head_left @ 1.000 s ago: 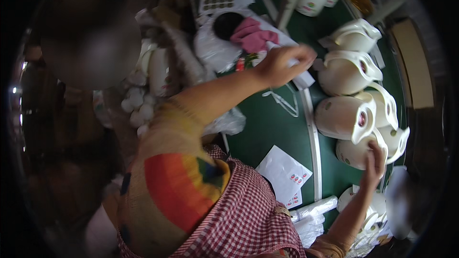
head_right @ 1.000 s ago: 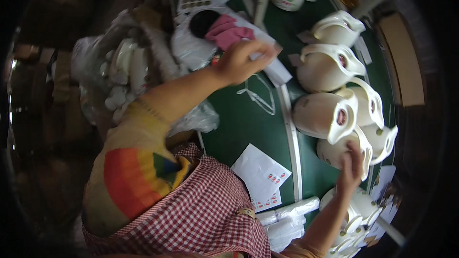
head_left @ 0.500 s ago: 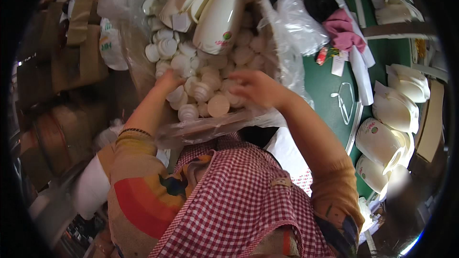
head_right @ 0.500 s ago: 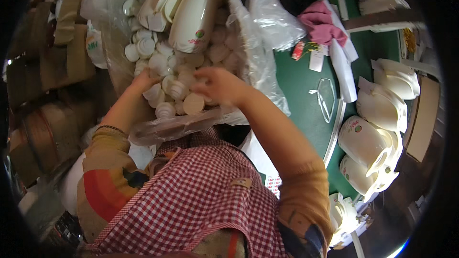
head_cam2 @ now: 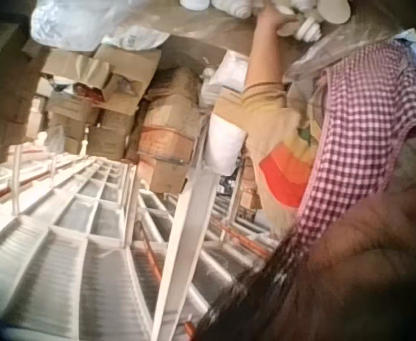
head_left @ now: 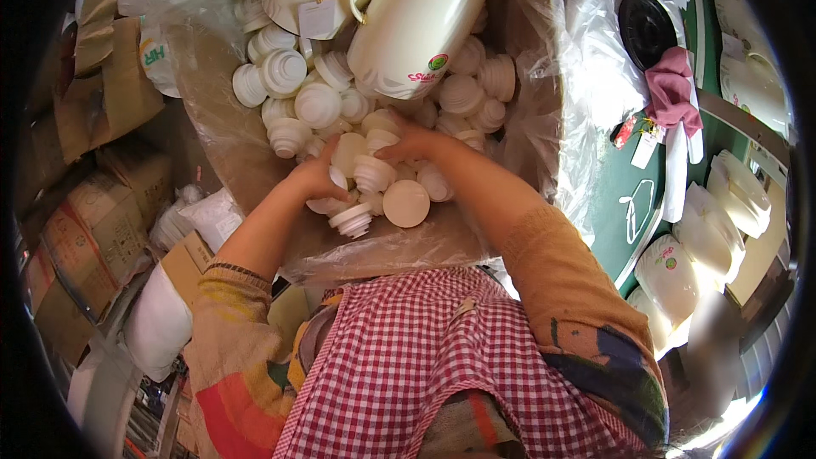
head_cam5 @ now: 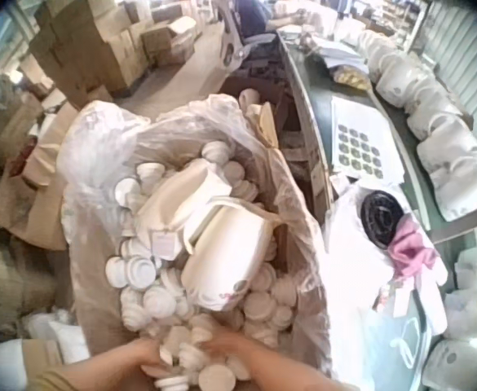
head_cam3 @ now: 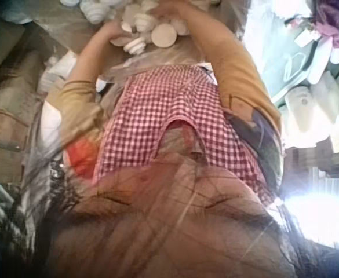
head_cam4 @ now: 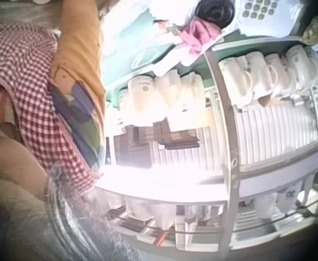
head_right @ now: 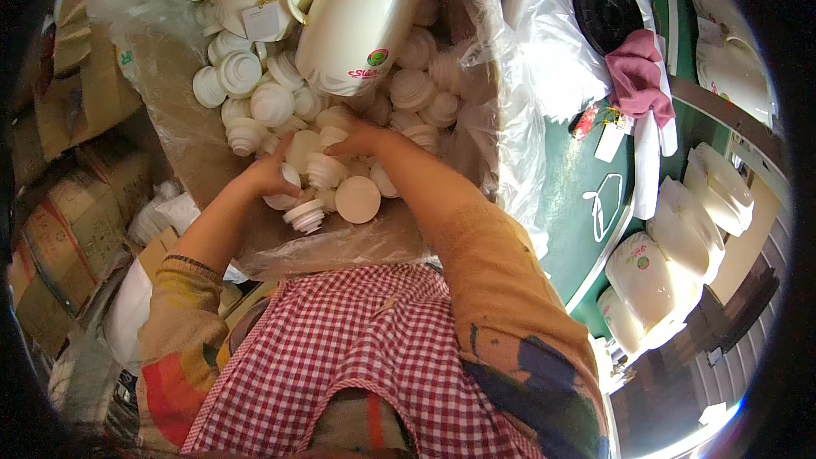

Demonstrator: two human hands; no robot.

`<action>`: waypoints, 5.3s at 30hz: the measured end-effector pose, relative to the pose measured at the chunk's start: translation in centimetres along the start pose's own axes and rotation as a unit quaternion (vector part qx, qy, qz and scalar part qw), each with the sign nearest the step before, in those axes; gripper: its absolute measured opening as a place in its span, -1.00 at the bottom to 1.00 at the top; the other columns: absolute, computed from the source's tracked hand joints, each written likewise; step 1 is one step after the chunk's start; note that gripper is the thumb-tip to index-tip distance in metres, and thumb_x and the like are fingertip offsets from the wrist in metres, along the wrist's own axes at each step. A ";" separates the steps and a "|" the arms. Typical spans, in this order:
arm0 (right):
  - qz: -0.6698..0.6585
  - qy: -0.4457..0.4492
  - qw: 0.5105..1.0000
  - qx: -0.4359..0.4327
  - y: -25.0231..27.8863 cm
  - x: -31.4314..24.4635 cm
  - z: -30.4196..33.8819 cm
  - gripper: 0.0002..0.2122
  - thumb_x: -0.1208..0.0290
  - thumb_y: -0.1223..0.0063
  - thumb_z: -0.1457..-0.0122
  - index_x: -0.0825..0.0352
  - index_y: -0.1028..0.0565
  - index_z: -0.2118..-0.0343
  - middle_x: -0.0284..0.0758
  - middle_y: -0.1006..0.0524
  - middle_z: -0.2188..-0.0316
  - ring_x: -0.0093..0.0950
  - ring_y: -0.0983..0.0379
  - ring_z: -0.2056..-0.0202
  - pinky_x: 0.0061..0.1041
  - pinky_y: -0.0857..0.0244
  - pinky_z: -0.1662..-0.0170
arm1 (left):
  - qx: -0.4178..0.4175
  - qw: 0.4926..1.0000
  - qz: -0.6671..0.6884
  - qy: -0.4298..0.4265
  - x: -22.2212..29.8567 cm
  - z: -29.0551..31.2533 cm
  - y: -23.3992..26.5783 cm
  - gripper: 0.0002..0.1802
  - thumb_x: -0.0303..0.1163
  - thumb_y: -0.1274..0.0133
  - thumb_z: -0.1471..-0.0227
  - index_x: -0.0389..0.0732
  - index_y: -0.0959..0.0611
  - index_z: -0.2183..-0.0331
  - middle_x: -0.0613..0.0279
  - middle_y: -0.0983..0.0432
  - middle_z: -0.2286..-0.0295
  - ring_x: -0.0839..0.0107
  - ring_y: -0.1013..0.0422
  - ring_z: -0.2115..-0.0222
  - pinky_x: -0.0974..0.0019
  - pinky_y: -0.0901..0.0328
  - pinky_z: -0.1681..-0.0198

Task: The person assembles white plastic pitchers by attaching lids and applying stickers. They handle each pitcher individually, place lids on, and affix small round stickers to the sides before setting them aside on the table.

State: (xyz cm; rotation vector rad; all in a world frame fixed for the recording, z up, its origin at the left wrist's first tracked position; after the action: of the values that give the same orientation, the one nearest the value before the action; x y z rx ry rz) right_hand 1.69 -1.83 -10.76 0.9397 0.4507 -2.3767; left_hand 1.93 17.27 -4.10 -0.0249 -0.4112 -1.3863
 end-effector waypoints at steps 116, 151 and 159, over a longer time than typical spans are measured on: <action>-0.217 0.356 0.243 0.876 2.9 34.3 103.5 -0.55 0.31 0.25 -0.25 0.40 -0.20 -0.17 -0.16 -0.36 -0.05 -0.33 -0.36 -0.04 -0.36 -0.26 -0.08 | -0.119 0.631 -0.205 -0.738 77.0 29.9 -50.8 -0.33 -0.49 -0.09 0.11 -0.31 -0.32 -0.09 -0.11 -0.33 -0.02 0.02 -0.28 -0.06 0.18 -0.17 -0.11; 0.076 -0.151 0.647 0.743 -1.0 30.3 95.2 -0.10 0.35 -0.36 0.34 0.14 -0.18 -0.21 -0.14 -0.29 0.00 -0.15 -0.32 -0.01 -0.32 -0.26 -0.07 | -0.107 0.697 -0.181 -0.685 71.9 23.9 -58.1 -0.32 -0.22 -0.32 0.22 -0.13 -0.52 -0.01 -0.06 -0.52 0.14 0.04 -0.47 0.16 0.17 -0.36 0.08; 0.147 -0.217 0.685 0.679 -0.2 29.1 94.8 -0.08 0.41 -0.38 0.36 -0.01 -0.20 -0.22 -0.17 -0.32 0.03 -0.14 -0.36 0.07 -0.27 -0.34 0.05 | -0.111 0.676 -0.184 -0.705 72.6 22.9 -57.8 -0.38 -0.21 -0.30 0.21 -0.09 -0.56 0.03 0.02 -0.54 0.16 0.05 -0.49 0.19 0.18 -0.38 0.10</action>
State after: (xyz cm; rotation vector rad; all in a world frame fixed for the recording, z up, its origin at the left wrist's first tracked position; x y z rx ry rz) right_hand -66.02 -57.92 35.19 0.7500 -1.7428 -2.2098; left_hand -50.35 -56.91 25.92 -1.3663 -1.5949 -1.5731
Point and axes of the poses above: each hand's wrist, its own z-axis away from the middle knuckle, its own y-axis out of the back of the hand, x = y × z, the point moved 8 cm from there along -z, towards the middle knuckle
